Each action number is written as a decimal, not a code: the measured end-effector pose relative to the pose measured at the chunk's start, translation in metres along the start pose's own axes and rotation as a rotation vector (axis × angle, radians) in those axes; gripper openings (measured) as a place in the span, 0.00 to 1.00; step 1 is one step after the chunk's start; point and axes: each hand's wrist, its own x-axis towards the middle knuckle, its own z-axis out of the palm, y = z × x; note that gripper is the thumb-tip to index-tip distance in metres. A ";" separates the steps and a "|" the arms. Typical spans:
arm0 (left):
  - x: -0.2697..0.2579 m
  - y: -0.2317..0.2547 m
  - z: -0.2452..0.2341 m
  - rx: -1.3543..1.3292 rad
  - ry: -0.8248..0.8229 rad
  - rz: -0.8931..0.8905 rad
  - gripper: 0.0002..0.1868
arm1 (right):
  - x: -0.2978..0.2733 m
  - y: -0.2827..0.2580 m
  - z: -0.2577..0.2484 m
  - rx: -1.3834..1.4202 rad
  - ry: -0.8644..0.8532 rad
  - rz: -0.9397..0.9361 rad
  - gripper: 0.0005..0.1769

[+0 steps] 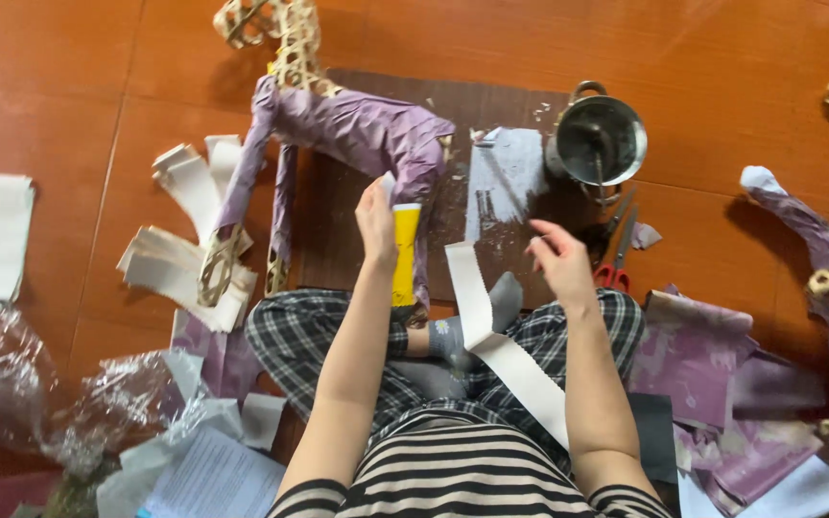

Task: Decorating a paper-mache giraffe sculpture by applying yellow tape and black paper to its legs

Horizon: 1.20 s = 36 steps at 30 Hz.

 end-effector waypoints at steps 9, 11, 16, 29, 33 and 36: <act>-0.016 0.037 0.009 -0.243 0.064 -0.203 0.14 | -0.037 -0.058 0.099 -0.549 -0.157 -0.254 0.23; -0.004 0.030 0.006 -0.242 0.089 -0.273 0.20 | -0.043 -0.047 0.108 -0.655 -0.136 -0.325 0.22; 0.024 -0.017 -0.009 -0.234 0.206 -0.422 0.34 | -0.050 -0.053 0.111 -0.810 -0.129 -0.443 0.20; 0.058 -0.092 -0.026 -0.370 0.068 -0.454 0.47 | -0.049 -0.074 0.132 -1.167 -0.068 -0.616 0.26; 0.037 -0.047 -0.018 -0.465 -0.020 -0.427 0.49 | -0.030 -0.077 0.143 -1.240 -0.203 -0.465 0.29; 0.025 -0.026 -0.015 -0.488 -0.047 -0.434 0.50 | -0.010 -0.080 0.155 -1.215 -0.280 -0.375 0.28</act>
